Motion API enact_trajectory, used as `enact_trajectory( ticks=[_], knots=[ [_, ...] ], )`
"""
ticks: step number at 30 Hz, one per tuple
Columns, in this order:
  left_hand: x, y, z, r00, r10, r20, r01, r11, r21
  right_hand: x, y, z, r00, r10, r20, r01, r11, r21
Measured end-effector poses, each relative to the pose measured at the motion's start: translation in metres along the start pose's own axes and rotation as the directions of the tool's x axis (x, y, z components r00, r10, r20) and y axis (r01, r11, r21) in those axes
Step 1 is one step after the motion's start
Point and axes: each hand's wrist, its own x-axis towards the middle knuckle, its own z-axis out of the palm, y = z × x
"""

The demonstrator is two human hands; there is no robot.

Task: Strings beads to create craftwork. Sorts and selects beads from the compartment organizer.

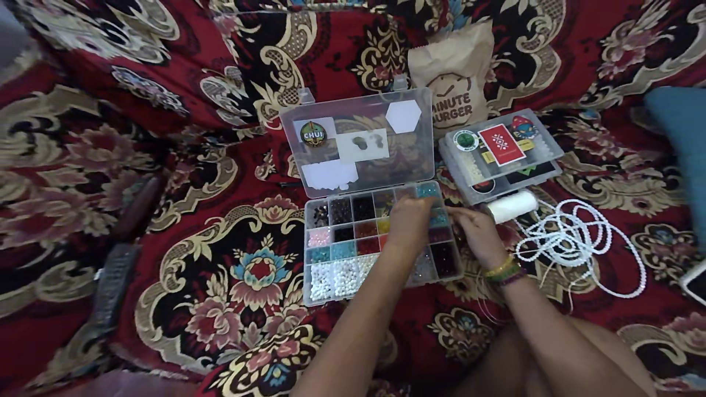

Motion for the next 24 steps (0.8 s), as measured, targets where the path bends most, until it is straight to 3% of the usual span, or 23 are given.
enact_trajectory(
  ticks=[3,5,8,11,14,17,24],
  knots=[
    [-0.011,-0.007,-0.009,0.996,0.048,-0.074,-0.053,0.997,-0.057,-0.01,-0.001,-0.007,0.999,-0.045,0.001,0.045,0.989,-0.138],
    [-0.026,-0.016,-0.014,0.967,0.113,-0.227,-0.129,0.99,-0.06,-0.017,-0.001,-0.015,0.99,-0.138,0.012,0.137,0.972,-0.193],
    [-0.056,-0.03,-0.022,0.888,0.197,-0.415,-0.208,0.978,0.017,-0.025,-0.007,-0.026,0.97,-0.173,0.171,0.215,0.939,-0.267],
    [-0.091,-0.039,-0.028,0.882,0.179,-0.435,-0.17,0.984,0.059,-0.028,-0.015,-0.024,0.947,-0.087,0.309,0.196,0.919,-0.342],
    [-0.1,-0.042,-0.024,0.87,0.186,-0.457,-0.156,0.982,0.102,-0.029,-0.018,-0.017,0.949,-0.091,0.302,0.209,0.899,-0.386],
    [-0.079,-0.031,-0.015,0.884,0.228,-0.407,-0.203,0.974,0.105,-0.029,-0.017,-0.015,0.949,-0.117,0.292,0.231,0.889,-0.395],
    [-0.014,0.005,0.01,0.987,0.155,-0.04,-0.147,0.974,0.17,-0.027,-0.011,-0.011,0.949,-0.19,0.251,0.277,0.883,-0.379]
  ],
)
